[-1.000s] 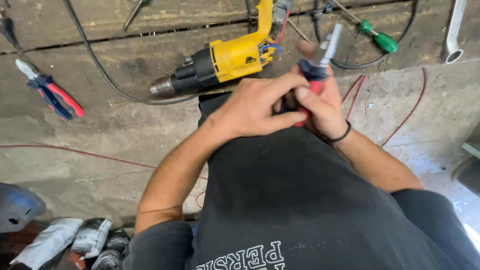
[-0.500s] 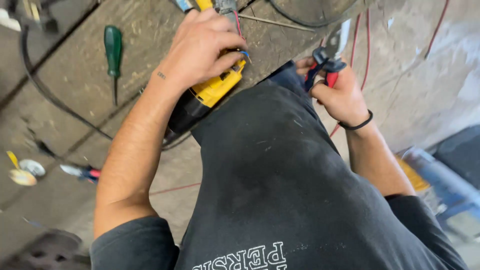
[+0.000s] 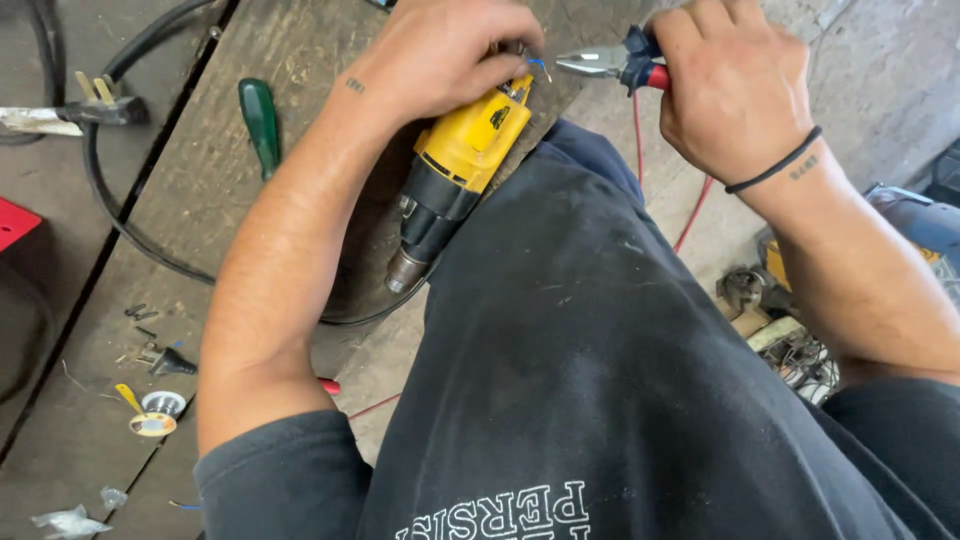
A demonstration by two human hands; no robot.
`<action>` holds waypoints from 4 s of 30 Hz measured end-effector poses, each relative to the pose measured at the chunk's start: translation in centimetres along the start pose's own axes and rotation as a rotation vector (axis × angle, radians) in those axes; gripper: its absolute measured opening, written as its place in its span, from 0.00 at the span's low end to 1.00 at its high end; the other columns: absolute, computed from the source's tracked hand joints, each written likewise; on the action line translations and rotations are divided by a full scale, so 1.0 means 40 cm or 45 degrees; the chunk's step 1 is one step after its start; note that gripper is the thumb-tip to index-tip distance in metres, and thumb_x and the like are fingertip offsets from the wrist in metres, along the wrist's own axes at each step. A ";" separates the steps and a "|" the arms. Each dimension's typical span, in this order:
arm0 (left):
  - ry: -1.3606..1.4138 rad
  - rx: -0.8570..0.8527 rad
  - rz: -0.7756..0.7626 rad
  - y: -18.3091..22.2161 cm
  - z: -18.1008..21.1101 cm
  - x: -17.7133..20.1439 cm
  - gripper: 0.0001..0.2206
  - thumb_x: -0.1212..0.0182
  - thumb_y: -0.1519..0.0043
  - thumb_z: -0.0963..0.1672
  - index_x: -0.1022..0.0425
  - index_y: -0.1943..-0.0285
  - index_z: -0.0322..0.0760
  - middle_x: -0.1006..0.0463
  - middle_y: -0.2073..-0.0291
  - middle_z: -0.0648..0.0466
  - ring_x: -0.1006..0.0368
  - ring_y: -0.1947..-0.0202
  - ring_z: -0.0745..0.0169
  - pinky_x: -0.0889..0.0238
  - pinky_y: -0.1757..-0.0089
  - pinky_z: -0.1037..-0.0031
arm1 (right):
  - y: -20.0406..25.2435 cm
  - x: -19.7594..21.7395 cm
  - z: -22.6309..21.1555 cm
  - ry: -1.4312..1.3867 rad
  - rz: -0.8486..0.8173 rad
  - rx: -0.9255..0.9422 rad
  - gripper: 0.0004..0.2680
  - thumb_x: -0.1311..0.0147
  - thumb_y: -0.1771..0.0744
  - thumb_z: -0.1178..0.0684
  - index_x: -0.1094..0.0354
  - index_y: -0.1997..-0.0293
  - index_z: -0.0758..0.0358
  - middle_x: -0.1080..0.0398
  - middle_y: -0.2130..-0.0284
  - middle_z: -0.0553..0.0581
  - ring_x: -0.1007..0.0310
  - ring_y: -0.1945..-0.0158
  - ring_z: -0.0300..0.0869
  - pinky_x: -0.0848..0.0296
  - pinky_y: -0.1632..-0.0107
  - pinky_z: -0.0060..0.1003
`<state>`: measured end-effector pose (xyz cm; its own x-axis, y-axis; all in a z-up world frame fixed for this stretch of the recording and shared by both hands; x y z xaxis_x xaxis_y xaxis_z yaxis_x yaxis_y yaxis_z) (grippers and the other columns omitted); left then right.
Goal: Repairing a disassembled heat gun by soldering wires and adjusting internal components
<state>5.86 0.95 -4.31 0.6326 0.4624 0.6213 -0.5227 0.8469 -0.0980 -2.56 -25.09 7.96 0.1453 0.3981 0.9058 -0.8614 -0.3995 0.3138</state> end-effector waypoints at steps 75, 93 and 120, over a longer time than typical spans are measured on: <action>-0.316 0.856 0.884 0.031 0.247 -0.184 0.07 0.34 0.40 0.48 0.26 0.61 0.47 0.29 0.67 0.57 0.33 0.67 0.49 0.45 0.66 0.59 | -0.059 -0.165 0.000 -1.197 -0.671 0.133 0.11 0.50 0.40 0.55 0.34 0.55 0.56 0.27 0.67 0.59 0.29 0.61 0.58 0.38 0.59 0.50; -0.175 1.094 1.058 0.011 0.254 -0.187 0.08 0.33 0.40 0.47 0.28 0.69 0.49 0.29 0.71 0.60 0.34 0.70 0.53 0.48 0.64 0.62 | -0.143 -0.128 0.064 -1.038 -0.662 0.374 0.19 0.52 0.39 0.56 0.36 0.40 0.59 0.26 0.54 0.68 0.29 0.53 0.68 0.35 0.53 0.60; -0.151 0.991 0.921 0.030 0.236 -0.180 0.08 0.34 0.43 0.46 0.30 0.70 0.46 0.30 0.71 0.58 0.34 0.68 0.51 0.45 0.65 0.61 | -0.079 -0.102 -0.006 -1.103 -0.282 0.357 0.19 0.50 0.37 0.62 0.39 0.39 0.70 0.32 0.49 0.69 0.32 0.47 0.62 0.35 0.46 0.52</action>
<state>-4.70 -3.85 -1.57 -0.0112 0.7237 0.6901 -0.9990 -0.0383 0.0240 -0.54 -25.26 3.20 0.7015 -0.2201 0.6779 -0.6380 -0.6178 0.4597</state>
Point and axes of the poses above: each hand's wrist, its own y-axis away from the middle knuckle, its own x-axis out of the back of the hand, z = x × y, the point moved 1 cm from there along -y, towards the middle knuckle
